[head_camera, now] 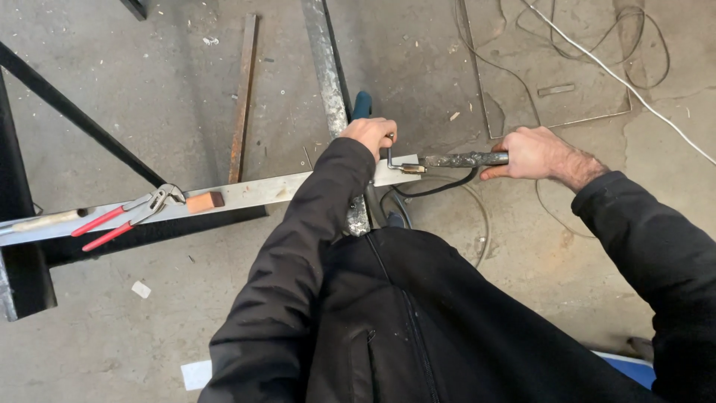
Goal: Grinding a small metal component and welding it onto a frame in a workshop.
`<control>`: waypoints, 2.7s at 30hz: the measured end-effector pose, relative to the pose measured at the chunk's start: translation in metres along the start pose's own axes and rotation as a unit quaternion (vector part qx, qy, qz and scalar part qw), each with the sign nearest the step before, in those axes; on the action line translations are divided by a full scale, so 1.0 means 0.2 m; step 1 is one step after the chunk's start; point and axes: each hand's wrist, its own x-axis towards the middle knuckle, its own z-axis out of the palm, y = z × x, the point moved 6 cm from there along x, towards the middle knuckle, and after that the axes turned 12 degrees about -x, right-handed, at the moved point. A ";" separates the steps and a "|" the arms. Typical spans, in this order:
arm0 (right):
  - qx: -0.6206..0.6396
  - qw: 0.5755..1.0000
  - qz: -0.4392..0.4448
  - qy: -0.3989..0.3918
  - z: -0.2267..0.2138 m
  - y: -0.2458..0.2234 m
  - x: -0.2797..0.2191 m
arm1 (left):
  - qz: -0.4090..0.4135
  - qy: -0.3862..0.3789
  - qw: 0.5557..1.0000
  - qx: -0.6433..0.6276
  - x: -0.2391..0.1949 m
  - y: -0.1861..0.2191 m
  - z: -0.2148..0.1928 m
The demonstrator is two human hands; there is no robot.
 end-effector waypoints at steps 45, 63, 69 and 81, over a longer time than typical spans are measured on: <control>-0.034 0.997 -0.034 -0.059 -0.13 -0.27 0.01 | 0.025 0.074 0.997 0.016 -0.06 0.08 0.05; -0.004 0.996 -0.075 -0.042 -0.16 -0.29 0.05 | 0.129 0.130 0.982 0.041 -0.06 0.06 0.08; 0.041 0.993 -0.098 -0.043 -0.12 -0.24 0.09 | 0.117 0.147 0.980 0.061 -0.12 0.07 0.07; 0.082 0.995 -0.018 0.056 -0.32 -0.19 -0.23 | -0.165 0.321 0.929 0.076 -0.04 0.06 -0.13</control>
